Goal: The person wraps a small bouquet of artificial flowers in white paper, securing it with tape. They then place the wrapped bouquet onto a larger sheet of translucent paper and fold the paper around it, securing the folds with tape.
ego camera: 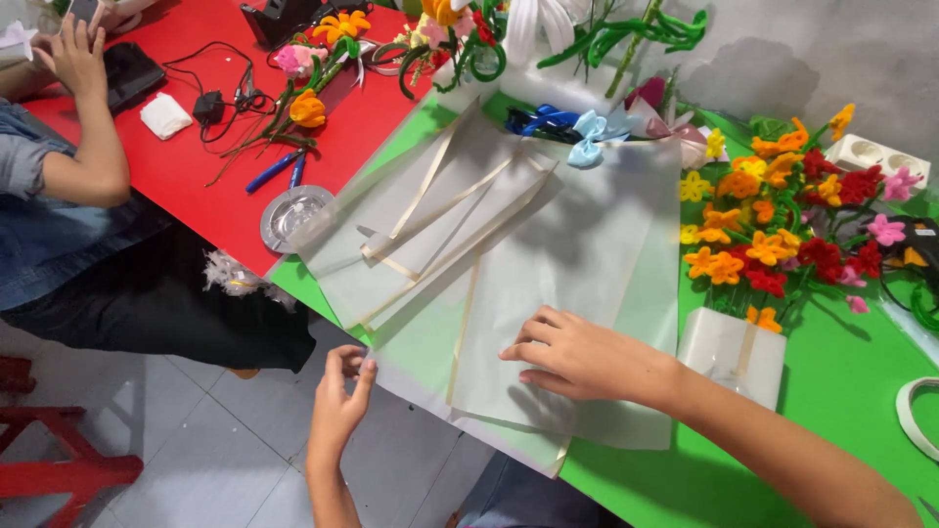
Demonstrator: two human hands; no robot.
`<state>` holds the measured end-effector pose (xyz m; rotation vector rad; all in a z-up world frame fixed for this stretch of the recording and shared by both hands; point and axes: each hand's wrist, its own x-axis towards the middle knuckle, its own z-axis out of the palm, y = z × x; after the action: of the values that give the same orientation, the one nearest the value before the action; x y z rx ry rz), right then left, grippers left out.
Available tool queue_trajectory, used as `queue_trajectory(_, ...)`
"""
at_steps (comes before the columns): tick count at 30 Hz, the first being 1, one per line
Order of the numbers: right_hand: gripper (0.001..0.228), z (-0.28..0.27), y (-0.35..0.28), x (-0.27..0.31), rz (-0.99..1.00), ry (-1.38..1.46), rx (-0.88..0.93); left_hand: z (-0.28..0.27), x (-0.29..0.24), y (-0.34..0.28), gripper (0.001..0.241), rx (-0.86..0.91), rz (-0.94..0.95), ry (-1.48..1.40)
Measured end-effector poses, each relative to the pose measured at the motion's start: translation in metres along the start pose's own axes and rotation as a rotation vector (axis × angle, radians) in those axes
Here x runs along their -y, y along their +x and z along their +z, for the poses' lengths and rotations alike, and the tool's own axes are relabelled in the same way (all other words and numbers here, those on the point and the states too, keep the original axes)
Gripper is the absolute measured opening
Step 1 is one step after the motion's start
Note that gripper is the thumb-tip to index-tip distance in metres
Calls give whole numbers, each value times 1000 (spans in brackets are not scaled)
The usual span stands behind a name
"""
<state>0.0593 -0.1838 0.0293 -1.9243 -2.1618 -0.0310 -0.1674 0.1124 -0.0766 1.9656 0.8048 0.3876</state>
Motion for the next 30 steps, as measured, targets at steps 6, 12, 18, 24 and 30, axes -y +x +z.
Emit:
queue_trajectory(6, 31, 2, 1, -3, 50, 47, 53, 12, -35, -27, 13, -67, 394, 158)
queue_trajectory(12, 30, -17, 21, -2, 8, 112, -104, 39, -89, -45, 8, -51, 690, 404)
queue_trajectory(18, 21, 2, 48, 1, -46, 108, -166, 51, -105, -49, 11, -93, 826, 432)
queue_trajectory(24, 8, 23, 61, -1, -95, -38, -220, 52, -105, -49, 18, -89, 827, 441)
queue_trajectory(30, 9, 22, 63, 0, -105, -25, -217, 50, -108, -50, 14, -34, 808, 412)
